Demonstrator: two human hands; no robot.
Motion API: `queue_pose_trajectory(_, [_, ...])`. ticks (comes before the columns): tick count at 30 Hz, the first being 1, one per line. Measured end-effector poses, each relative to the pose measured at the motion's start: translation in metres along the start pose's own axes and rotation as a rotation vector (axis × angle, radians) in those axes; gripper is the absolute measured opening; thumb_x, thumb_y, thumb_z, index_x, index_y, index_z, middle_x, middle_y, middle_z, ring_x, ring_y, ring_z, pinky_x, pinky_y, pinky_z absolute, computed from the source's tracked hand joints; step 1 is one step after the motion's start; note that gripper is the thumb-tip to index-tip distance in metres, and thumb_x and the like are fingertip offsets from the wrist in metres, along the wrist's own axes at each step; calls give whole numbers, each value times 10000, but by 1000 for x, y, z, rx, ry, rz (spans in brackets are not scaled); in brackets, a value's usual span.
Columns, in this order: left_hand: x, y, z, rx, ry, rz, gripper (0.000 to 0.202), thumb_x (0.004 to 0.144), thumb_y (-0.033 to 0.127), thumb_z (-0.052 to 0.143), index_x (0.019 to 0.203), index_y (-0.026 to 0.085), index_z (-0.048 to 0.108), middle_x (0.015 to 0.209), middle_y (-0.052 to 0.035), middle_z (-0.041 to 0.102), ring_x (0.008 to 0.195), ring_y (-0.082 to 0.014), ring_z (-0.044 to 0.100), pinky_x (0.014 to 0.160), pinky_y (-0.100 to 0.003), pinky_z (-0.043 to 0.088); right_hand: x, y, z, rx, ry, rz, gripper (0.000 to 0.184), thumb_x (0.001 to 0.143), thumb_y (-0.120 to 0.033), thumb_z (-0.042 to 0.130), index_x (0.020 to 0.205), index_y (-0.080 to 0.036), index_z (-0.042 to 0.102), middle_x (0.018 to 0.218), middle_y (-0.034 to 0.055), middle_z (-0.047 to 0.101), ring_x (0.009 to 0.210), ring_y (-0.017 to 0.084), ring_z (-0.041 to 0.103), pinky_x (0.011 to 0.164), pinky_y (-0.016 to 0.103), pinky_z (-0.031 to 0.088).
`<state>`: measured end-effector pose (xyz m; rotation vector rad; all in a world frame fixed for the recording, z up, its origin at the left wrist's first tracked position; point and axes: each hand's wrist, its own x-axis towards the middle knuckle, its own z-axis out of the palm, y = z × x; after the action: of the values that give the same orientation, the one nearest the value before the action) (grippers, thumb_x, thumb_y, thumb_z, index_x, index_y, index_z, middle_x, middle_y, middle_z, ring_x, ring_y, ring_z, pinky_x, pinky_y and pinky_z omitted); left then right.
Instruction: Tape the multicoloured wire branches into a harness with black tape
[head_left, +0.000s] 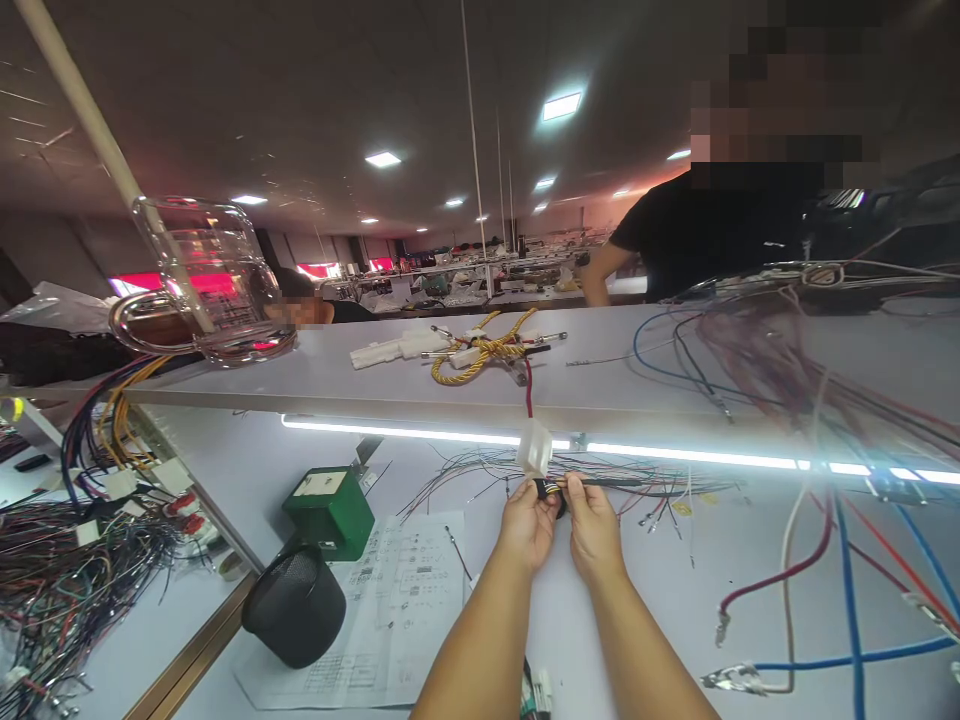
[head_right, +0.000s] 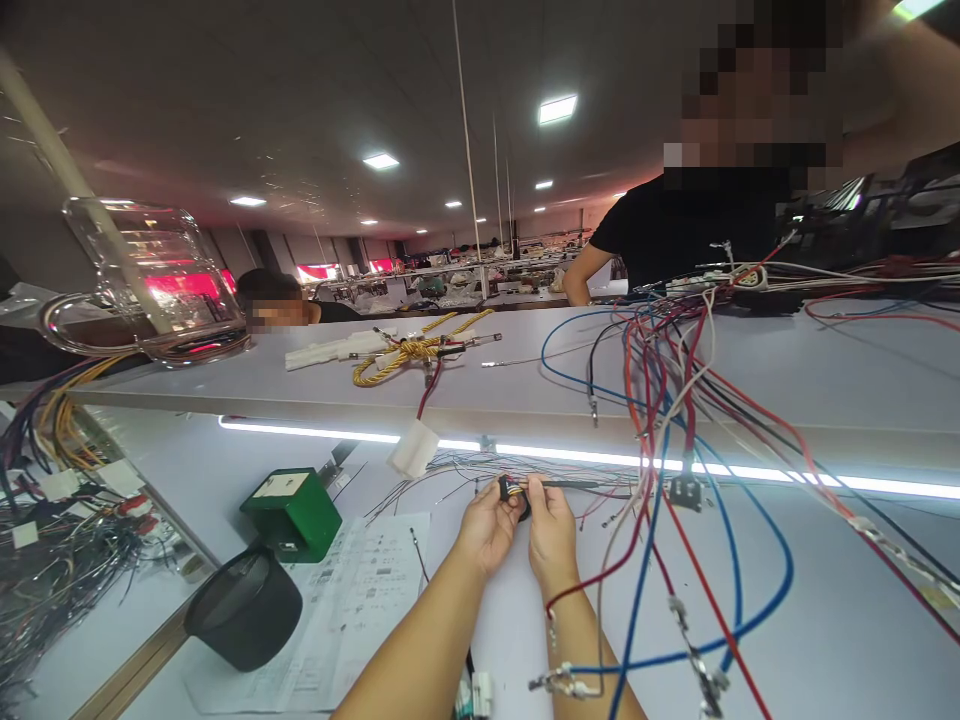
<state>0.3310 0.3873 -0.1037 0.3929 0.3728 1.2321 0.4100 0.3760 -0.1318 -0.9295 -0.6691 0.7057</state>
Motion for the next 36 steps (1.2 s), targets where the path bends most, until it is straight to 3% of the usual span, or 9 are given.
queue_pose_trajectory(5, [-1, 0, 0, -1, 11, -3, 47, 799, 98, 650, 805, 109, 604, 799, -74, 624, 606, -92, 534, 656, -216, 483, -1, -3, 2, 135, -3, 83, 358, 764, -491, 719, 948, -195, 635, 904, 37, 682, 876, 197, 632, 880, 370, 497])
queue_pose_trajectory(11, [-9, 7, -1, 15, 4, -26, 69, 809, 160, 665, 829, 110, 623, 680, -19, 564, 533, -83, 479, 718, -283, 506, 0, -12, -7, 317, 4, 165, 331, 698, -488, 775, 827, -223, 624, 828, -14, 655, 831, 155, 640, 811, 303, 552])
queue_pose_trajectory(14, [-17, 16, 0, 30, 1, -44, 149, 796, 183, 693, 900, 92, 637, 661, -7, 545, 512, -76, 456, 718, -301, 506, -2, -22, -9, 338, -35, 227, 360, 637, -472, 820, 810, -221, 629, 786, -18, 655, 776, 148, 644, 725, 279, 576])
queue_pose_trajectory(18, [-38, 35, 5, 32, 14, -1, 215, 821, 227, 687, 993, 113, 626, 628, 24, 509, 509, -70, 441, 738, -301, 500, -19, -47, 3, 316, -107, 273, 397, 600, -442, 852, 830, -227, 610, 765, -16, 664, 741, 155, 648, 658, 269, 574])
queue_pose_trajectory(25, [-126, 81, 10, 54, 119, 110, 256, 885, 347, 614, 1014, 125, 613, 639, 31, 499, 462, -53, 392, 645, -250, 485, -74, -105, 40, 197, -359, 320, 389, 665, -415, 823, 836, -240, 521, 825, -15, 668, 877, 168, 648, 736, 277, 540])
queue_pose_trajectory(30, [-194, 109, 2, 45, 231, 164, 269, 942, 351, 514, 806, 129, 584, 643, 20, 513, 481, -53, 425, 726, -257, 507, -85, -123, 80, 10, -564, 406, 245, 792, -325, 739, 809, -153, 565, 794, 16, 647, 759, 177, 647, 639, 305, 538])
queue_pose_trajectory(33, [-231, 124, -4, 44, 284, 206, 253, 941, 327, 520, 777, 137, 558, 700, 16, 563, 472, -39, 427, 816, -292, 509, -108, -136, 99, -54, -550, 303, 161, 871, -280, 660, 866, -143, 575, 787, -10, 625, 729, 150, 627, 724, 338, 529])
queue_pose_trajectory(36, [-263, 131, -11, 116, 299, 252, 299, 907, 430, 555, 822, 144, 564, 597, 49, 525, 409, -37, 381, 745, -282, 514, -164, -153, 99, -51, -523, 121, 190, 843, -316, 685, 901, -199, 548, 860, 0, 652, 917, 187, 621, 946, 397, 439])
